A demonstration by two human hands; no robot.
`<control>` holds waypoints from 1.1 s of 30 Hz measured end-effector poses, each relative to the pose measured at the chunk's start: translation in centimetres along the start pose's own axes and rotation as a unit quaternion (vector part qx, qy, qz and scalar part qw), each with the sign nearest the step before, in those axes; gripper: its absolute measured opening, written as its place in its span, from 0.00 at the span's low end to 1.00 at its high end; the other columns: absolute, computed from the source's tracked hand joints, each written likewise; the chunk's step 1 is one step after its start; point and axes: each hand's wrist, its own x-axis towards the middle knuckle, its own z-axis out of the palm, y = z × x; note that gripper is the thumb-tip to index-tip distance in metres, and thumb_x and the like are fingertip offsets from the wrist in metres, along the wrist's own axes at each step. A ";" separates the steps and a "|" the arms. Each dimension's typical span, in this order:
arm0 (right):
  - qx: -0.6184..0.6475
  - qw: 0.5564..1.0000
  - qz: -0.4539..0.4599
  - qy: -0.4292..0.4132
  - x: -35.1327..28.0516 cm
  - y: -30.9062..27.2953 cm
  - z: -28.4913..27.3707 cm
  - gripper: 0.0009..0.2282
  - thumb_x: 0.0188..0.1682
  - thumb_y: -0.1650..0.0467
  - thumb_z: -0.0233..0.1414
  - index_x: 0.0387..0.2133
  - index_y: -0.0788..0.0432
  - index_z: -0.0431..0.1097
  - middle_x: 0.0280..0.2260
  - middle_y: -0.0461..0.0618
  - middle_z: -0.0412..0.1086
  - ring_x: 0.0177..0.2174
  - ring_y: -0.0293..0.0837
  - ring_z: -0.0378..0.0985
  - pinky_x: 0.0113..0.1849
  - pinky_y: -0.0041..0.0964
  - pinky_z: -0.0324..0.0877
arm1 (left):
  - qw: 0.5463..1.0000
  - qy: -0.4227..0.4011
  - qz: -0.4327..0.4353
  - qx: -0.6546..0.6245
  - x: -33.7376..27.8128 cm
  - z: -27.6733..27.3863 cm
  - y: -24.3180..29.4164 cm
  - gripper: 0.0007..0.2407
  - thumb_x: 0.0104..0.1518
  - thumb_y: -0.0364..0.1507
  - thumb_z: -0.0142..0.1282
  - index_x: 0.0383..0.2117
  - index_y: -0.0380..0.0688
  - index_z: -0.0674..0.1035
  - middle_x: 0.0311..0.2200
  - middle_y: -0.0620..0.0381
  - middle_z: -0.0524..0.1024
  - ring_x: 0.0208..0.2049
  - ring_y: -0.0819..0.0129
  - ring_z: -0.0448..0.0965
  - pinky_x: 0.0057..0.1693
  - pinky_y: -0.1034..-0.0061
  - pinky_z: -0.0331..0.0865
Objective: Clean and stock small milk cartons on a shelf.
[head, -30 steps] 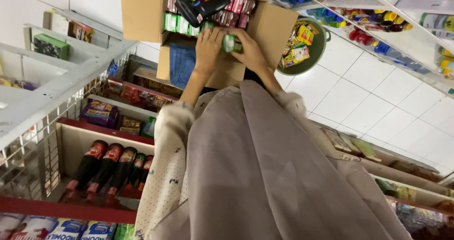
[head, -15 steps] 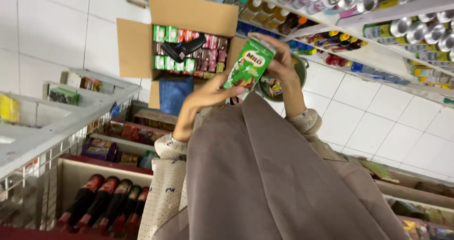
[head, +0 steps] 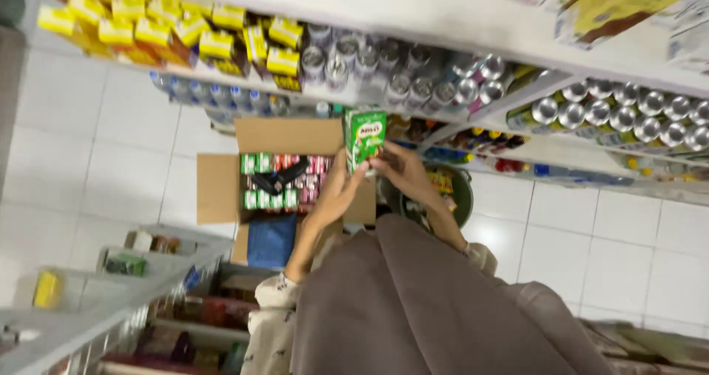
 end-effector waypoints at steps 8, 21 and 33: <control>-0.083 0.953 -0.271 0.105 3.4 -9.1 -6.1 0.12 0.55 0.77 0.55 0.52 0.67 0.70 0.51 0.52 0.71 0.48 0.40 0.77 0.49 0.35 0.74 | 0.960 -0.069 0.196 0.187 11.6 -0.7 13.5 0.24 0.61 0.30 0.58 0.62 0.37 0.65 0.59 0.44 0.64 0.59 0.47 0.71 0.61 0.63 0.67; -0.347 0.760 -0.415 0.360 12.2 -15.3 -10.1 0.30 0.43 0.81 0.58 0.63 0.57 0.63 0.60 0.55 0.68 0.59 0.55 0.73 0.59 0.43 0.67 | 0.821 0.095 0.449 0.340 25.1 0.0 16.7 0.24 0.52 0.21 0.61 0.58 0.44 0.76 0.58 0.56 0.76 0.56 0.57 0.76 0.59 0.61 0.71; -0.427 0.748 -0.321 0.393 12.7 -13.8 -9.9 0.28 0.40 0.83 0.56 0.58 0.58 0.69 0.54 0.56 0.73 0.52 0.55 0.79 0.50 0.43 0.75 | 0.918 0.041 0.303 0.254 26.1 -0.5 15.0 0.24 0.53 0.16 0.58 0.59 0.45 0.75 0.54 0.52 0.75 0.45 0.56 0.84 0.47 0.68 0.79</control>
